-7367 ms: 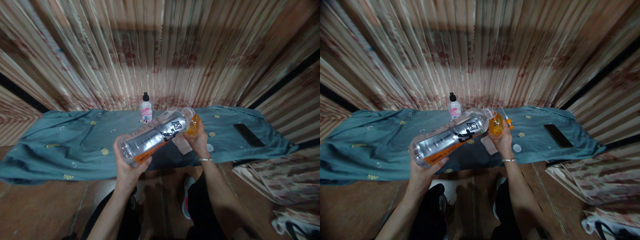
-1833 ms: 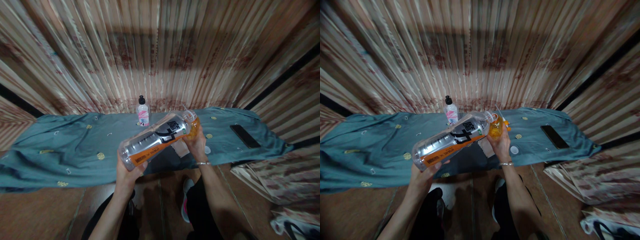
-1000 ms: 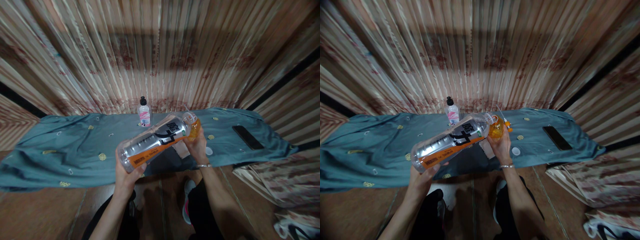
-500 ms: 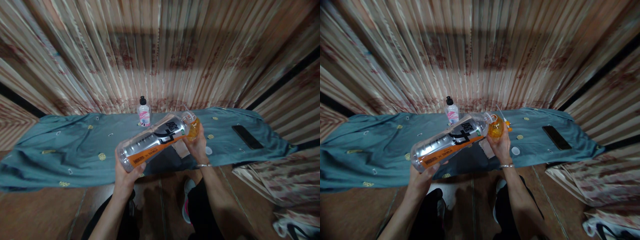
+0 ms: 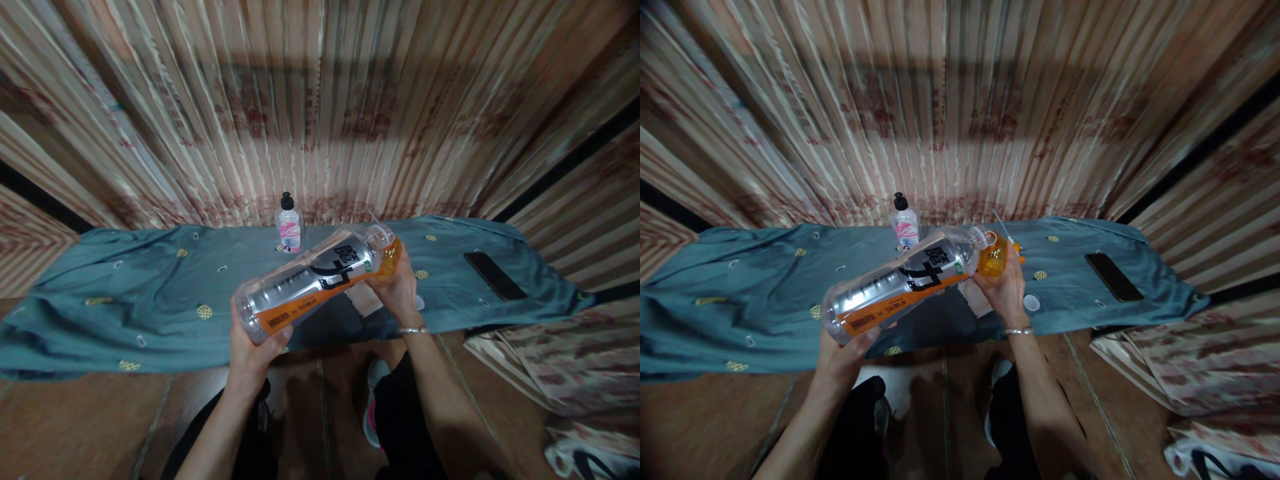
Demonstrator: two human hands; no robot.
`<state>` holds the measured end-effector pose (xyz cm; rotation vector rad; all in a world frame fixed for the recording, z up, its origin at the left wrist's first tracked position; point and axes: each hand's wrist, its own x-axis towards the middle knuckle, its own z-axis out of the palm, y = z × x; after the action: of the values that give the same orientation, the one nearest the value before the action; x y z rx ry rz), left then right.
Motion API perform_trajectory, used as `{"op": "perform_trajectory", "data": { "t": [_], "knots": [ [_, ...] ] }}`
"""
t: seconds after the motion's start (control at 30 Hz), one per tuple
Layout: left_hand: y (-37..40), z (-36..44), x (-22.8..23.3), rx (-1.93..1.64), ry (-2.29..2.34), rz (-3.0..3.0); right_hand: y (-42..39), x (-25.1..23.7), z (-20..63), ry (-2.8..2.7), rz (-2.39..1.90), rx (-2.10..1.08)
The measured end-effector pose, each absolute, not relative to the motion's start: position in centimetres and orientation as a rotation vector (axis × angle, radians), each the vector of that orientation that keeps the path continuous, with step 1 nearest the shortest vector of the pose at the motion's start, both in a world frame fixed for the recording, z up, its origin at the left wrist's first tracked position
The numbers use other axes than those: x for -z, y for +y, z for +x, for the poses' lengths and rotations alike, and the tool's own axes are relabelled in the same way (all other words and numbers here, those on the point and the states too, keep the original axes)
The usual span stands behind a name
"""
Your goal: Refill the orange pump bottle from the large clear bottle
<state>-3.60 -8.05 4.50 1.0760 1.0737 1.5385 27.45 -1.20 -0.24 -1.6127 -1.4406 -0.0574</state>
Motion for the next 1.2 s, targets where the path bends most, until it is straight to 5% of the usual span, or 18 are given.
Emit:
{"op": "perform_trajectory", "data": {
  "t": [1.2],
  "knots": [
    [-7.6,-5.0,-3.6,-1.455,1.065,1.050,-0.4,0.9,26.7,-1.404,-1.568,0.061]
  ]
}}
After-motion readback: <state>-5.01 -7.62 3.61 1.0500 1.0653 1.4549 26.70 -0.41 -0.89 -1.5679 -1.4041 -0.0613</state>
